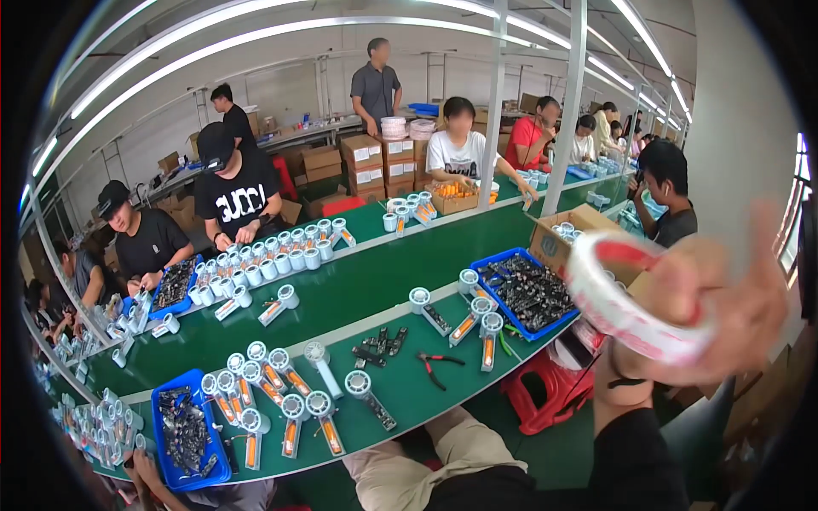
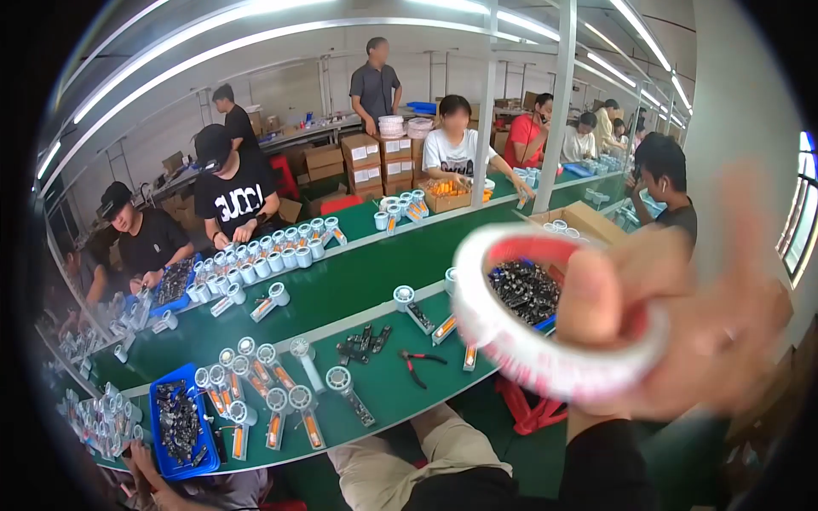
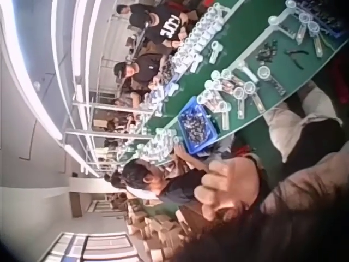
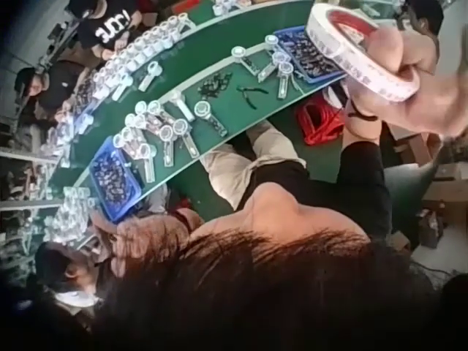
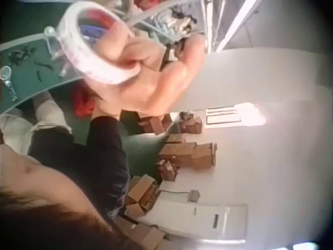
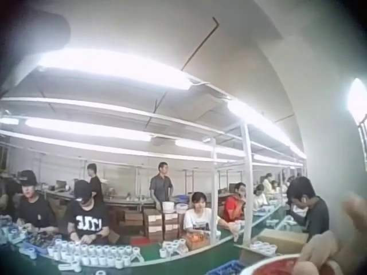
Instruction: The person picks up a roll of tape, peels off a piece, and applies it to a circuit board. They then place the circuit board into a handheld fan housing and press the wires into position.
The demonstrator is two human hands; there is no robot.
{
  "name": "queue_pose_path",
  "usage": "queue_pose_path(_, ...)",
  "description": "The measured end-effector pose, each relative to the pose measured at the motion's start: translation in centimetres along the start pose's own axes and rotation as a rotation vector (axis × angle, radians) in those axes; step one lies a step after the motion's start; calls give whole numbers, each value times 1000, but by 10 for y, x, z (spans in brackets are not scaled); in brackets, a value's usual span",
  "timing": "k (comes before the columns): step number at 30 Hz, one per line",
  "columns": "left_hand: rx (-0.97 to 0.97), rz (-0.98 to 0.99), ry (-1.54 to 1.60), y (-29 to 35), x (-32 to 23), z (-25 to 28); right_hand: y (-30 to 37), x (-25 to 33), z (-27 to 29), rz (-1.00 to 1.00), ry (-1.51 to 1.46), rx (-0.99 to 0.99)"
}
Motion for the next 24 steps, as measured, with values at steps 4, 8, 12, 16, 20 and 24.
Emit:
queue_pose_path(4, 450, 709, -150, 168, 22, 49, 109, -12, -32, -663, -343, 422)
queue_pose_path(8, 796, 1407, -367, 349, -58, 117, 330, -12, -96, -1651, -722, 786)
queue_pose_path(12, 1444, 1241, -699, 430, -151, 230, 394, -21, -110, -1696, -647, 840)
queue_pose_path(16, 2227, 721, -1021, 532, -223, 317, 416, -30, -132, -1723, -707, 817)
queue_pose_path(20, 2825, -177, -1225, 620, -242, 394, 411, -37, -122, -1840, -585, 890)
queue_pose_path(24, 2670, -264, -1123, 706, -132, 367, 420, -28, -111, -1731, -494, 916)
Point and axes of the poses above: each hand's wrist, its own y-axis away from the middle knuckle, its own z-axis out of the back of the hand, x = y × z, the point moved 3 cm from there along -y, towards the middle knuckle, and after that the axes turned 10 degrees about -z, right-handed, at the moved point
